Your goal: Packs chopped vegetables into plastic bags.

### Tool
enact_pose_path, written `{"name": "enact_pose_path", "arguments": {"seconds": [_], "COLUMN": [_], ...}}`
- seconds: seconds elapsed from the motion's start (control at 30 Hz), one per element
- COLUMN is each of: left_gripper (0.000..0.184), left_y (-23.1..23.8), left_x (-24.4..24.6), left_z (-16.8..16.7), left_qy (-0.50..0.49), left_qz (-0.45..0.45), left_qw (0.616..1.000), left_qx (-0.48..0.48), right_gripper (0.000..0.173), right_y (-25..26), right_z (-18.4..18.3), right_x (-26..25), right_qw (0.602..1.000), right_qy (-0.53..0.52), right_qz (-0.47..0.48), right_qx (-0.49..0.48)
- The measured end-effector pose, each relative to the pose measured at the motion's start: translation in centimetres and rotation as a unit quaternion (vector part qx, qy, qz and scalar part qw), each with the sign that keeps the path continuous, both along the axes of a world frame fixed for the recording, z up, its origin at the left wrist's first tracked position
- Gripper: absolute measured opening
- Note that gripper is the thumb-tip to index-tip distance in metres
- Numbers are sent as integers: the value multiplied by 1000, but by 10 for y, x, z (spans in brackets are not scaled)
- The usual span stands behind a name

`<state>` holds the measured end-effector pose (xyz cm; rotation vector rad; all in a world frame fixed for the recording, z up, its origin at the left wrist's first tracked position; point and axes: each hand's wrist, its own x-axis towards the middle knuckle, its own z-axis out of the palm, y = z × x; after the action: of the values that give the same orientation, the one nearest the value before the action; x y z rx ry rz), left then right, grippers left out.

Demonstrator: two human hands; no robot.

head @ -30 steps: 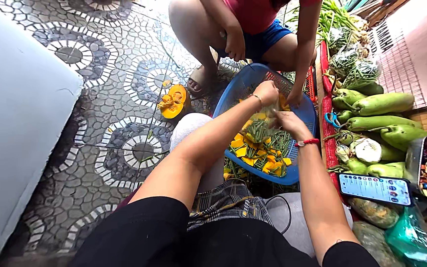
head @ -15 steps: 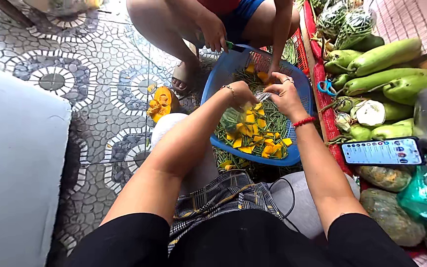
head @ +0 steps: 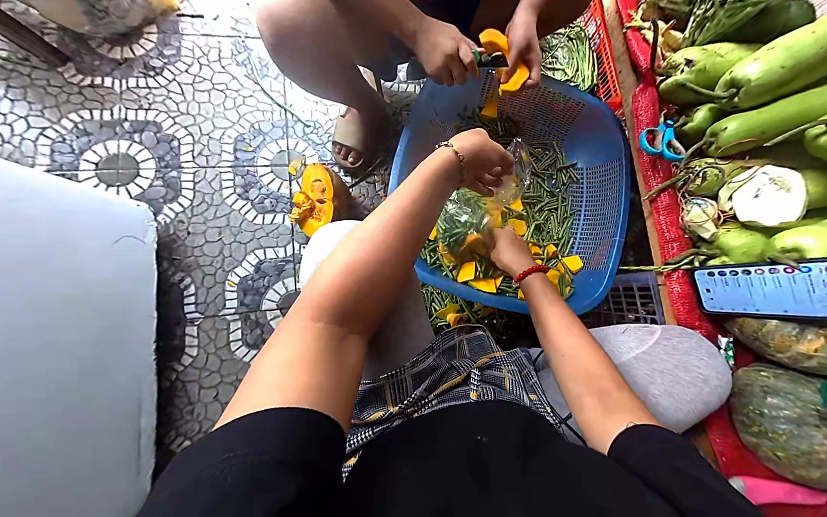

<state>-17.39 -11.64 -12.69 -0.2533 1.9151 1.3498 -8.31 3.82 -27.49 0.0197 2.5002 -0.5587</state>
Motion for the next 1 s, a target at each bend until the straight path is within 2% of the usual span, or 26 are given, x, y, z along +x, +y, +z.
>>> {"name": "enact_pose_path", "arguments": {"seconds": [0.07, 0.13, 0.2, 0.27, 0.3, 0.37, 0.43, 0.5, 0.57, 0.6, 0.63, 0.7, 0.77, 0.83, 0.9, 0.93, 1.0], "left_gripper": [18, 18, 20, 22, 21, 19, 18, 18, 18, 17, 16, 16, 18, 21, 20, 18, 16], "left_y": [3, 3, 1, -3, -5, -8, -9, -8, -7, -7, -7, -9, -10, -13, -17, -19, -23], "left_x": [-1, -1, -2, -5, -5, -5, -3, -1, 1, 2, 2, 2, 4, 5, 6, 6, 8], "left_z": [1, 1, 0, -3, -4, -4, 0, 4, 6, 6, 6, 6, 4, 3, 1, 1, 3], "left_qy": [-3, 15, 50, 73, 77, 80, 77, 75, 73, 75, 76, 76, 79, 81, 81, 80, 77], "left_qz": [-32, -29, 4, 43, 67, 95, 95, 92, 84, 85, 86, 94, 100, 105, 109, 108, 100], "left_qw": [999, 999, 999, 996, 994, 989, 988, 988, 988, 988, 987, 986, 985, 983, 982, 982, 982], "left_qx": [-24, -28, -6, 25, 45, 78, 97, 101, 107, 108, 109, 110, 119, 126, 129, 131, 139], "right_gripper": [53, 47, 38, 49, 53, 42, 30, 24, 23, 22, 21, 21, 22, 23, 24, 18, 15], "right_y": [1, 7, 17, 29, 36, 49, 60, 66, 61, 53, 44, 23, 4, -6, -6, -6, -6], "right_z": [-1, 5, 16, 18, 20, 33, 59, 96, 131, 146, 157, 168, 158, 140, 126, 122, 117], "right_x": [5, 8, 17, 18, 16, 9, 3, -4, -17, -26, -37, -53, -67, -77, -80, -80, -77], "right_qw": [1000, 998, 988, 974, 971, 971, 964, 938, 894, 881, 884, 935, 969, 963, 936, 927, 935], "right_qy": [22, 18, 4, 11, 14, 25, 82, 179, 270, 293, 296, 224, 108, 30, -39, -62, -58], "right_qz": [9, -6, -82, -151, -168, -184, -199, -189, -143, -113, -85, -24, 13, -1, -44, -62, -76], "right_qx": [-9, -58, -129, -170, -169, -150, -159, -229, -327, -355, -353, -275, -221, -266, -346, -365, -342]}}
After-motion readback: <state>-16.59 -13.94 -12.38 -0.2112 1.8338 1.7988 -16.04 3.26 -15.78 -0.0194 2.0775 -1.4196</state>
